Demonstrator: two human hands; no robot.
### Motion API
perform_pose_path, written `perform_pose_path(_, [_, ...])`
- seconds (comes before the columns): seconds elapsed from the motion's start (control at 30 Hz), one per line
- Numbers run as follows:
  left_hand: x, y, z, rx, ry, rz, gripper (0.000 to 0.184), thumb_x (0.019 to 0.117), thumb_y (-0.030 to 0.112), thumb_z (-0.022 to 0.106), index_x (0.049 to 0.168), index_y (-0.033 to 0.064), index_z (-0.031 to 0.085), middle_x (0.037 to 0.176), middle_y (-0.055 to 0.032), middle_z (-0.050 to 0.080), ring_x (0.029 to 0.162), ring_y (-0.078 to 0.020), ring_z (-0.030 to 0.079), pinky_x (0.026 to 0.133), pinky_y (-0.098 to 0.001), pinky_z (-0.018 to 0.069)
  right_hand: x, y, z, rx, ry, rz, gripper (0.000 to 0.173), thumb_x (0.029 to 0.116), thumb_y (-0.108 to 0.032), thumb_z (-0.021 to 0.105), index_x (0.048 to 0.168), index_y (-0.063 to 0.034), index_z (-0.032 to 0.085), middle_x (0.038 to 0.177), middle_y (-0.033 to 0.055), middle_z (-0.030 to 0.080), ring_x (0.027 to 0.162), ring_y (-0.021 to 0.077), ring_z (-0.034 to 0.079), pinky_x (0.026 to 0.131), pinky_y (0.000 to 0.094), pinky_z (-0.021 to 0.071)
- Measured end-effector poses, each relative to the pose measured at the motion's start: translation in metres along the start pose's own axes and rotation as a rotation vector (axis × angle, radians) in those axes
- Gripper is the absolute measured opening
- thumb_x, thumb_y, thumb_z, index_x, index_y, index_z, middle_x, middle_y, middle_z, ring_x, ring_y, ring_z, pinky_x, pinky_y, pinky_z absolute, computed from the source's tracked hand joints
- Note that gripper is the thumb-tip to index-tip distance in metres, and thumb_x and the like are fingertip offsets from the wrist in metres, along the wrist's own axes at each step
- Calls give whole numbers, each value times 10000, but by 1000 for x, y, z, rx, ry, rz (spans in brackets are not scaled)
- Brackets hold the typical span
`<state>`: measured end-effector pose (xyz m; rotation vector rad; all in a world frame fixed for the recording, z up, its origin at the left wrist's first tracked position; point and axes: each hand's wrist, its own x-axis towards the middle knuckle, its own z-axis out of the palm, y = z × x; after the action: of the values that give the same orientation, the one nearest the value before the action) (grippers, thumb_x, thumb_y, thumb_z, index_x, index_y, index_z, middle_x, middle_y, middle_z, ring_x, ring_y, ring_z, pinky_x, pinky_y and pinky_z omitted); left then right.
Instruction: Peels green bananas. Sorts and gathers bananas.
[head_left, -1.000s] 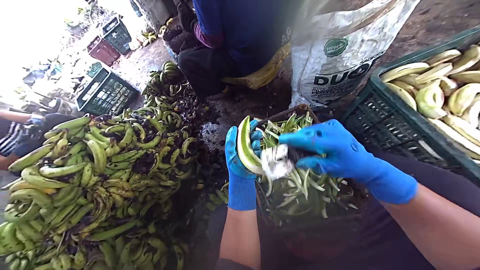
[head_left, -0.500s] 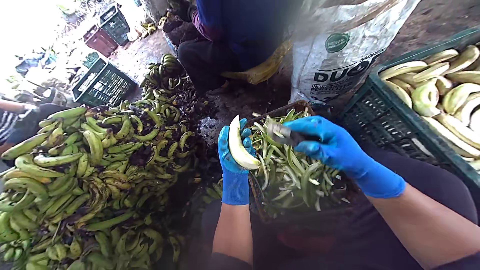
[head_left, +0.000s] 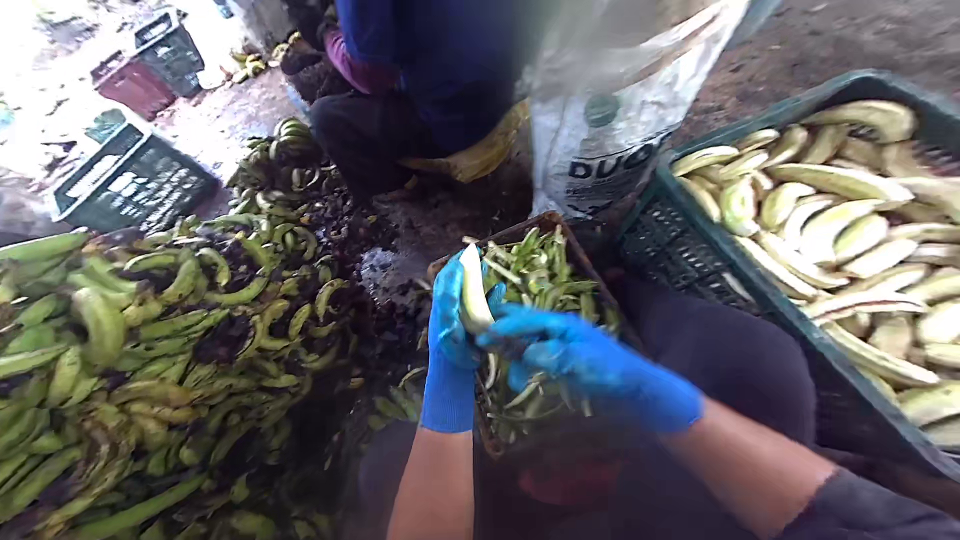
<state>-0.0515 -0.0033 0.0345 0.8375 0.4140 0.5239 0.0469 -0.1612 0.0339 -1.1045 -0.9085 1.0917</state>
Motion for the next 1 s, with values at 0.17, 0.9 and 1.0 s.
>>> perform_pose_path(0.17, [-12, 0, 27, 393, -51, -132, 285, 1100, 216, 362, 1204, 36, 558, 902, -45, 684, 768, -90, 669, 679, -244, 575, -16, 18, 18, 67, 64, 40, 399, 1002, -237, 601, 1355, -53, 619, 1220, 48, 631, 877, 52, 654, 790, 234, 577])
perform_pose_path(0.9, [-4, 52, -35, -194, -5, 450, 461, 1042, 423, 312, 1309, 171, 592, 737, 32, 611, 586, -96, 605, 564, -280, 562, -9, 72, 22, 115, 447, 244, 406, 1039, -258, 548, 1392, -61, 584, 1222, 61, 685, 755, 135, 694, 665, 289, 609])
perform_pose_path(1.0, [-5, 40, -31, -191, 31, 395, 416, 1016, 479, 399, 1301, 240, 586, 763, 33, 646, 612, -92, 627, 577, -272, 566, -11, 58, 26, 169, 412, 158, 389, 1044, -187, 483, 1399, -56, 572, 1226, 83, 692, 757, 165, 702, 649, 308, 612])
